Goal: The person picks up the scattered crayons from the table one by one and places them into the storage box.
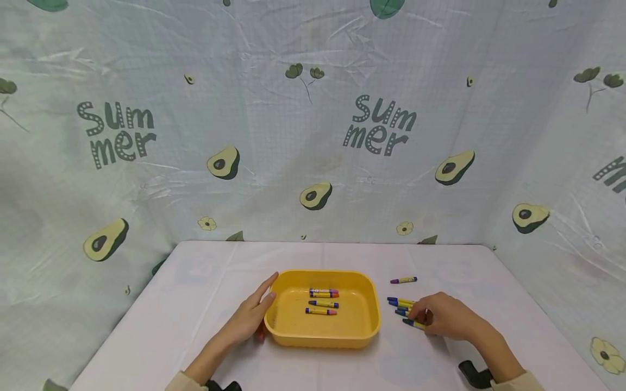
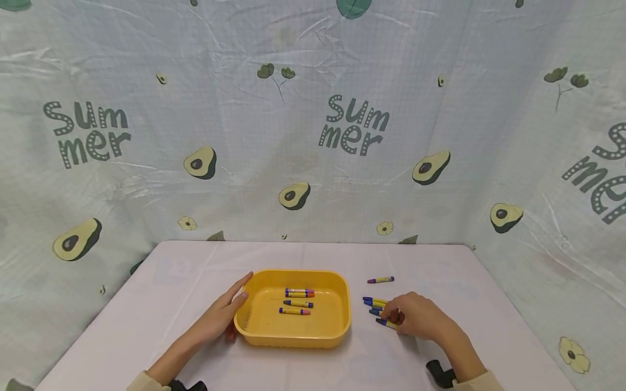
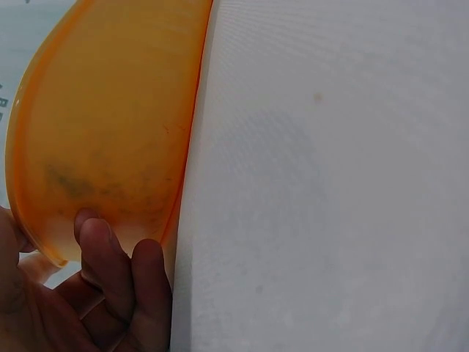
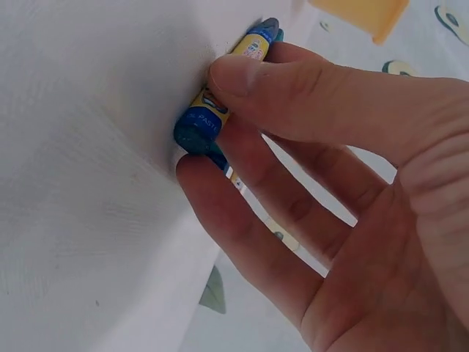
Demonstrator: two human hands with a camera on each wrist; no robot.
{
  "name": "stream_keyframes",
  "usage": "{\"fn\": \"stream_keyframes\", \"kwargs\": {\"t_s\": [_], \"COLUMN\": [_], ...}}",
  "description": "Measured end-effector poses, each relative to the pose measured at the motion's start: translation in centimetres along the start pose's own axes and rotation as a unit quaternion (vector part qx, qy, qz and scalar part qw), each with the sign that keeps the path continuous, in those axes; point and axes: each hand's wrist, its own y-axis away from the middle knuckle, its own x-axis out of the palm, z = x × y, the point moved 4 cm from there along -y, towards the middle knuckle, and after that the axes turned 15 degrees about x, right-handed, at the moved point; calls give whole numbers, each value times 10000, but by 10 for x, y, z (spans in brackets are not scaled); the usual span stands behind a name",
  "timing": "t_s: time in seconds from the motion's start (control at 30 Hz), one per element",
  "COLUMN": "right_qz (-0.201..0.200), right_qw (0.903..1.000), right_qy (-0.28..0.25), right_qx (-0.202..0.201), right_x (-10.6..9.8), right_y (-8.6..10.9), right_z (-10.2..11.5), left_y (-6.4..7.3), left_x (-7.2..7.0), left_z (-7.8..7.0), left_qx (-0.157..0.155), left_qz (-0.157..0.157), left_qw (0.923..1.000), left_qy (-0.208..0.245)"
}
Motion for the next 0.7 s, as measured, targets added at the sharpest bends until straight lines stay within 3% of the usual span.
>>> {"fn": "stream_keyframes", "kwargs": {"t_s": [0.2,0.57,0.7], "right_qz": [-83,87,85], "right_qw": [9998,9945,9928], "right_qy": [170,-73,-115], "right_qx": [-92,-1042,-1191], "right_x": [2,-5,-8], "right_y": [-2,1,2], "right_z": [-1,-2,2], "left_y": [0,1,0], "left_x": [0,-1,-1], "left_z": [-1,-1,-1], "left_qx": [13,-5,-12], "left_qz": [-20,-24,-14], "left_qw": [10000,10000,10000], "left_qy": [22,27,3]}}
